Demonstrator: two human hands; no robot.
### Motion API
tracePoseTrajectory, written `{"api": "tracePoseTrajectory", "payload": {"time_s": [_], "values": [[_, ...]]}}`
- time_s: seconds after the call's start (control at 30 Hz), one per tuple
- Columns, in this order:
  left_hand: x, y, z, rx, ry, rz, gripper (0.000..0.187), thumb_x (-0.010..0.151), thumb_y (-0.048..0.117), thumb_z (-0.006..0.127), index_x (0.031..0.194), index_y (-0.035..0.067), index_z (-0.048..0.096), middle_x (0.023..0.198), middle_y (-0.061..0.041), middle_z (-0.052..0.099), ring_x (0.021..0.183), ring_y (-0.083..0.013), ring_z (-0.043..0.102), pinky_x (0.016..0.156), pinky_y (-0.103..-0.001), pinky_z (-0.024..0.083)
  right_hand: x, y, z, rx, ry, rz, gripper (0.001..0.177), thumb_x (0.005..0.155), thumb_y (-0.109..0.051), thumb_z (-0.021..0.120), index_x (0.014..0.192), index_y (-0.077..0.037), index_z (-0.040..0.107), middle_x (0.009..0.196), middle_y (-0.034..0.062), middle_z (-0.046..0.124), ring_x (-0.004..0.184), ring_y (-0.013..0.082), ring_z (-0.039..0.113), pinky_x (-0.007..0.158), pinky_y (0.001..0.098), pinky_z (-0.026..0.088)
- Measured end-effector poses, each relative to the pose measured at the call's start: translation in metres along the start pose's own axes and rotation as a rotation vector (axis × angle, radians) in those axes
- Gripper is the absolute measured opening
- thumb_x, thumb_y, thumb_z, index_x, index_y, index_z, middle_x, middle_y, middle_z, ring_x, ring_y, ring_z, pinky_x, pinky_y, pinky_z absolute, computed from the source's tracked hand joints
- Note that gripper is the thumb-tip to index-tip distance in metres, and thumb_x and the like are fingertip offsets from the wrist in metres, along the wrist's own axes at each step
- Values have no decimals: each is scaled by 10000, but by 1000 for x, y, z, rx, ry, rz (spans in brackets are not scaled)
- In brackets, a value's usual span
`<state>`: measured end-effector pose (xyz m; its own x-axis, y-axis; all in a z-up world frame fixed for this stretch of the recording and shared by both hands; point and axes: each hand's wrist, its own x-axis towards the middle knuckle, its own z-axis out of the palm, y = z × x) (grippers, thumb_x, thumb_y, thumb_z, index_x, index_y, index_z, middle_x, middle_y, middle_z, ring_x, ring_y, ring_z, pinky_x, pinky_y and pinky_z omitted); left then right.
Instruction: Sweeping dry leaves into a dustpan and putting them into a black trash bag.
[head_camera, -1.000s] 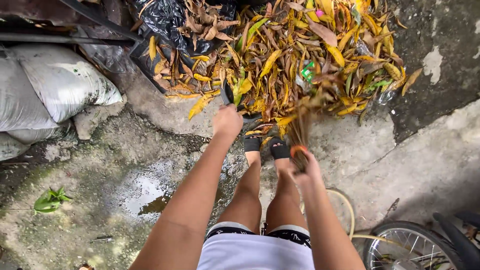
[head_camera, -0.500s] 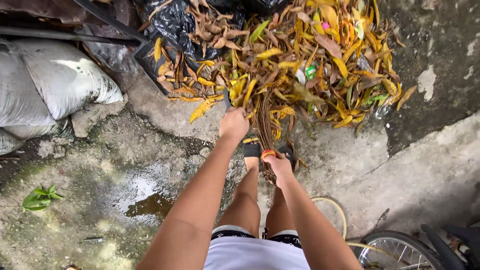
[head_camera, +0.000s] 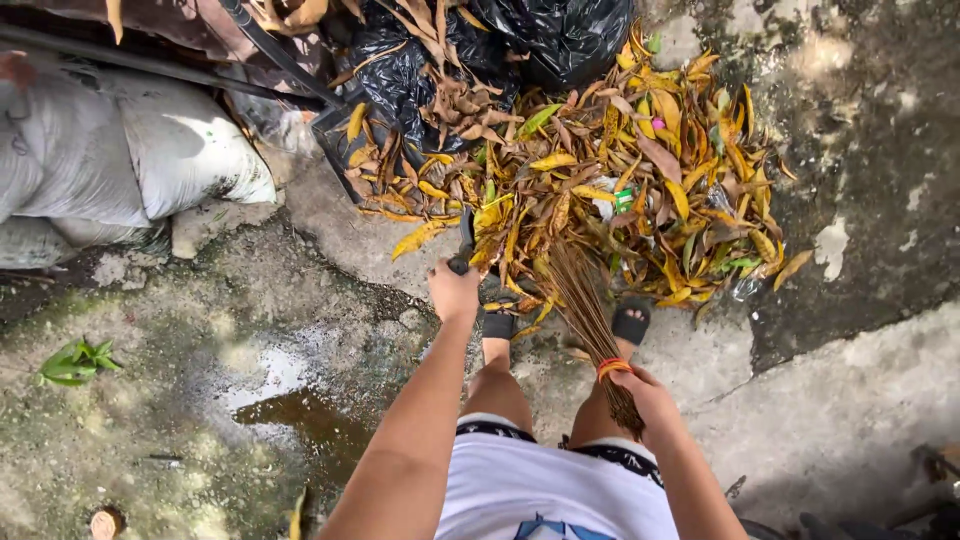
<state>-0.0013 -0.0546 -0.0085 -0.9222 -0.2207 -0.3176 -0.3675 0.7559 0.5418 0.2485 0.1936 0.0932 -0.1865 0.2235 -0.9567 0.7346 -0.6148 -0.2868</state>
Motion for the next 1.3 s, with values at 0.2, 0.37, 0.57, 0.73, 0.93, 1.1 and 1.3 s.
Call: {"api": "tracePoseTrajectory", "payload": {"time_s": [0.2, 0.37, 0.57, 0.73, 0.93, 1.1, 1.3], "values": [[-16, 19, 12, -23, 122, -13, 542, 778, 338, 838, 1188, 35, 652, 1028, -272, 687, 964, -492, 661, 852, -559, 521, 5, -31, -50, -175, -1, -9, 525, 852, -214, 722, 1353, -74, 649, 958, 90, 714, 774, 192, 647, 626, 338, 512], [1, 35, 39, -155, 300, -97, 462, 825, 250, 804, 1218, 55, 659, 937, -212, 730, 896, -429, 701, 796, -509, 548, 19, -118, -111, -373, -67, -24, 546, 829, -231, 744, 1348, -78, 669, 883, 125, 695, 682, 231, 614, 565, 370, 491], [-37, 97, 31, -286, 523, -234, 327, 894, 204, 764, 1162, 42, 669, 927, -148, 735, 820, -287, 702, 795, -408, 556, 35, -257, -223, -651, -237, -165, 652, 777, -227, 808, 1397, -110, 644, 1034, 113, 767, 845, 181, 689, 753, 308, 550], [-61, 99, 13, -514, 716, -311, 386, 940, 216, 742, 1265, 52, 612, 984, -49, 733, 857, -156, 668, 828, -333, 548, 10, -377, -254, -1007, -222, -565, 675, 781, -277, 807, 1393, -60, 622, 1260, 72, 722, 1114, 167, 660, 982, 303, 475], [-60, 96, 3, -559, 901, -369, 451, 1017, 289, 738, 1326, 35, 530, 1083, -67, 714, 937, -158, 665, 886, -317, 544, -12, -501, -228, -1085, -124, -686, 686, 788, -238, 801, 1427, -68, 618, 1276, 85, 715, 1121, 163, 656, 977, 298, 477], [-65, 126, 17, -583, 972, -481, 424, 1027, 314, 701, 1314, 47, 539, 1083, -65, 718, 948, -158, 664, 889, -318, 543, 3, -561, -194, -1017, -166, -666, 703, 802, -195, 790, 1465, -77, 586, 1289, 66, 697, 1113, 162, 647, 936, 310, 484], [-42, 156, 84, -584, 956, -670, 414, 1007, 306, 688, 1306, 57, 546, 1100, -82, 704, 960, -190, 661, 889, -360, 528, 37, -639, -151, -1057, -258, -563, 725, 787, -197, 780, 1478, -112, 573, 1329, 64, 680, 1143, 179, 647, 945, 331, 491]]}}
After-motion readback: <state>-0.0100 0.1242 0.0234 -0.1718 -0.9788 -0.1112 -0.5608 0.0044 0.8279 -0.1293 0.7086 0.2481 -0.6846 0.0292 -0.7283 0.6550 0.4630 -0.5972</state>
